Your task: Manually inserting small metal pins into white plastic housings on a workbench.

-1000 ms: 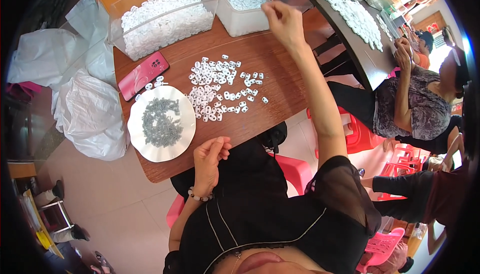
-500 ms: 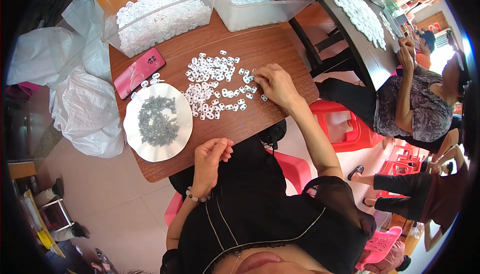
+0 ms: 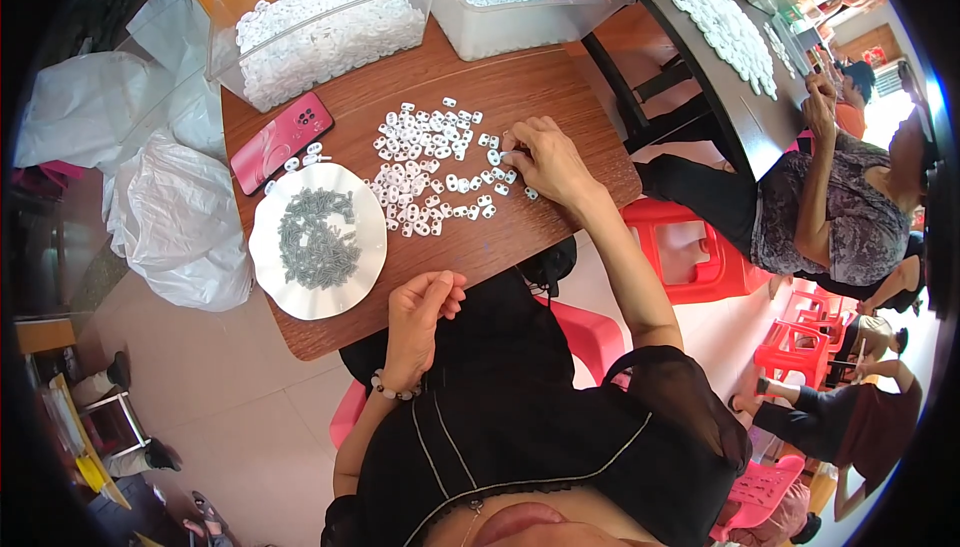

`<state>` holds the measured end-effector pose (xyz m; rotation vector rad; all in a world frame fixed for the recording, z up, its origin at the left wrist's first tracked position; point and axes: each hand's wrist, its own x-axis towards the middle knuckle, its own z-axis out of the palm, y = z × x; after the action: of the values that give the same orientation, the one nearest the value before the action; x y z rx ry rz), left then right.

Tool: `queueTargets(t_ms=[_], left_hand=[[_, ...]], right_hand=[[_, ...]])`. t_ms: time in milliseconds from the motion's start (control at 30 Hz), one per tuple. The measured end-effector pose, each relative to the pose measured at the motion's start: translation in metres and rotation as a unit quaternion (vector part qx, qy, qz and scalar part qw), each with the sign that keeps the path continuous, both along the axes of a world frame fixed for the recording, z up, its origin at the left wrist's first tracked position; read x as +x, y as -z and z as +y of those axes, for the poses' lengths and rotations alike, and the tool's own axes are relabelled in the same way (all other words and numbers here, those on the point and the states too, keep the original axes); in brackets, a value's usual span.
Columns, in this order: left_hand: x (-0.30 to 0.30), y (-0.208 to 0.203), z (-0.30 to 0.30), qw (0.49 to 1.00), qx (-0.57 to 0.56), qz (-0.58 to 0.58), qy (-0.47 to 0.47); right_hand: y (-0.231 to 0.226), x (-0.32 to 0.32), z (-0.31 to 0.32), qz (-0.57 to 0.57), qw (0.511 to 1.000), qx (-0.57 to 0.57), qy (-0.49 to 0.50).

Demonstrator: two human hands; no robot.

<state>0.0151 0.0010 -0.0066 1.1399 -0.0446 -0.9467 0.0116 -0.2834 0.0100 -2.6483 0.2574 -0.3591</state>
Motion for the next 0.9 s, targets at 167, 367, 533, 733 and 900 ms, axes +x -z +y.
queueTargets(t_ms=[167, 367, 533, 733, 900], left_hand=[[0.003, -0.003, 0.001, 1.0, 0.003, 0.002, -0.008], [0.008, -0.004, 0.0, 1.0, 0.002, -0.005, -0.024], [0.01, -0.007, -0.002, 0.999, 0.012, -0.029, -0.028], [0.012, -0.009, -0.003, 0.993, 0.042, -0.107, -0.021], [0.017, -0.015, -0.008, 0.977, 0.061, -0.194, -0.064]], right_hand=[[0.003, 0.002, 0.002, -0.007, 0.999, 0.046, 0.005], [-0.006, -0.002, 0.022, -0.048, 0.988, 0.141, 0.034], [0.004, -0.017, 0.044, -0.054, 0.956, 0.279, 0.072], [0.007, -0.04, 0.066, -0.005, 0.923, 0.371, 0.102], [0.019, -0.05, 0.071, -0.029, 0.912, 0.397, 0.102]])
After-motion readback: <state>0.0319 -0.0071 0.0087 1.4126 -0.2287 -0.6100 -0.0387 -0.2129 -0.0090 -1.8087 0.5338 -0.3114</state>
